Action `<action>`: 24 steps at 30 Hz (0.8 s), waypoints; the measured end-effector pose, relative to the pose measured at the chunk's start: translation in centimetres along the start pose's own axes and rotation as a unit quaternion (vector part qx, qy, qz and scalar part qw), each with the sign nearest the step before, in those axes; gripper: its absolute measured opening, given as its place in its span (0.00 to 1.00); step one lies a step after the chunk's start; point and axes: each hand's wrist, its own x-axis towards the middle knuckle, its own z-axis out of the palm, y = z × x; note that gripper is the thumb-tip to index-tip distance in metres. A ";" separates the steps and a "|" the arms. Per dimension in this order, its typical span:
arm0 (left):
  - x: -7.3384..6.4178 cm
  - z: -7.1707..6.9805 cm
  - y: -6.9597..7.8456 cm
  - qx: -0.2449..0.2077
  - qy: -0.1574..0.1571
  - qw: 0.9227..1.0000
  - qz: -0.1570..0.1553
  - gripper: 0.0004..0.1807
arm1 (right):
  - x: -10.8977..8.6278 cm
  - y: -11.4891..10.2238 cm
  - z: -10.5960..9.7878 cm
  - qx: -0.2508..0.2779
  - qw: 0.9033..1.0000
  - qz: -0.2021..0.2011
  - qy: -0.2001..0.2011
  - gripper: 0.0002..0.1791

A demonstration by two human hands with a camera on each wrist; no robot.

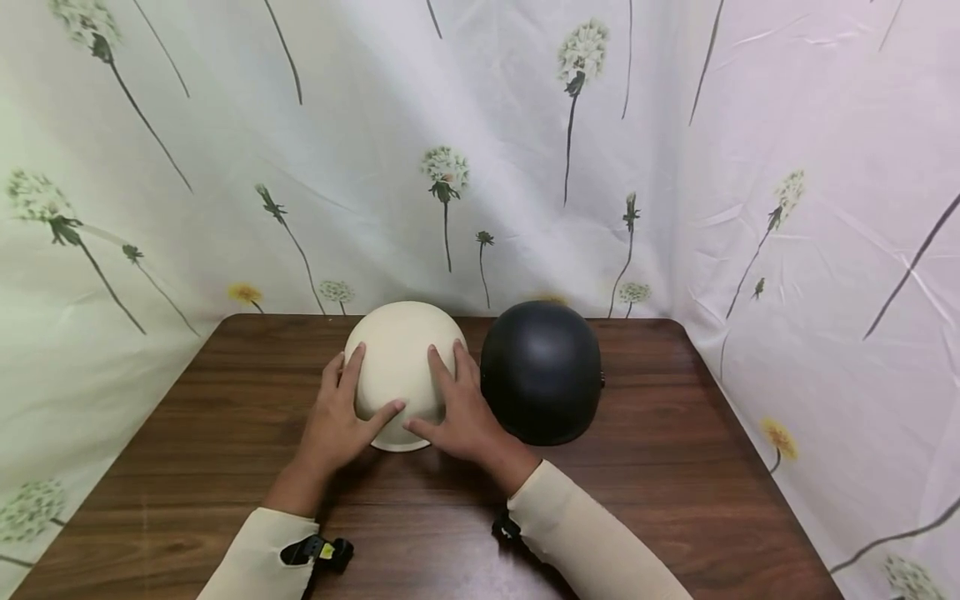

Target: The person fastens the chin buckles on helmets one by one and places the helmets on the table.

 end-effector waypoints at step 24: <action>1.3 -0.5 1.2 0.001 -0.016 1.000 -0.011 0.57 | 1.3 0.1 1.1 0.040 0.998 0.049 0.029 0.66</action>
